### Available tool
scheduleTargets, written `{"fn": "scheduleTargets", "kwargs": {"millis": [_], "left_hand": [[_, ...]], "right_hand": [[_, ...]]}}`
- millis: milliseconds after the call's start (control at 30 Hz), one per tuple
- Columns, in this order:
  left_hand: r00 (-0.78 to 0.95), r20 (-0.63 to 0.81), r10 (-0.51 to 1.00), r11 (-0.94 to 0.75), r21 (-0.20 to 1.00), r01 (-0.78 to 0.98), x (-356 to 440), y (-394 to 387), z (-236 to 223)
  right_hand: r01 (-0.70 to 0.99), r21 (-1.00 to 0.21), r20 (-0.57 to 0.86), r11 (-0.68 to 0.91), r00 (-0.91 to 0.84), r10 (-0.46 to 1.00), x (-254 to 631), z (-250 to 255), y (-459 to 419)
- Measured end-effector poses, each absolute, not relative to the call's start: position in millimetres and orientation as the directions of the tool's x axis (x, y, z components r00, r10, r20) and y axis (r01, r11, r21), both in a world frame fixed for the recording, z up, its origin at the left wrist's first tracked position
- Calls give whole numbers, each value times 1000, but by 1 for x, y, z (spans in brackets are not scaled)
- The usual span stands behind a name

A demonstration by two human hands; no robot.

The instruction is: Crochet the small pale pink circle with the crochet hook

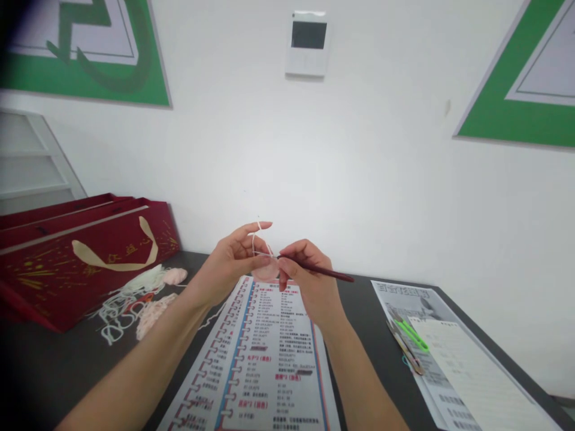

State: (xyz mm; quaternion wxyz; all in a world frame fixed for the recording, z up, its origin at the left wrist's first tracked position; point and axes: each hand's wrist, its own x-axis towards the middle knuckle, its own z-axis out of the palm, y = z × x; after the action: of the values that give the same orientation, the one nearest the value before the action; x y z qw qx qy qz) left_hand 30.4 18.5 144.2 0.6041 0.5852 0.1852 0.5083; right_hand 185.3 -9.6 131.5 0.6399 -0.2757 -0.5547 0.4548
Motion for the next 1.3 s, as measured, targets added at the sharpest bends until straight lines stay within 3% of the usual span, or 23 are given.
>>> {"fn": "scheduleTargets", "kwargs": {"millis": [233,667,1000,1300], "left_hand": [[442,316,839,-97,887,-451,32,26,134],[240,370,897,-254,878,-405,44,22,130],[400,268,876,-105,917,-384,34,24,133],[346,297,890,-177,925,-337,34,25,133]], "right_hand": [[-316,-839,460,443,23,887,183,118,-2],[-278,-865,415,419,73,907,182,114,0],[-318,-851,413,418,87,907,184,114,0],[-355,-833,434,423,52,899,186,114,0]]}}
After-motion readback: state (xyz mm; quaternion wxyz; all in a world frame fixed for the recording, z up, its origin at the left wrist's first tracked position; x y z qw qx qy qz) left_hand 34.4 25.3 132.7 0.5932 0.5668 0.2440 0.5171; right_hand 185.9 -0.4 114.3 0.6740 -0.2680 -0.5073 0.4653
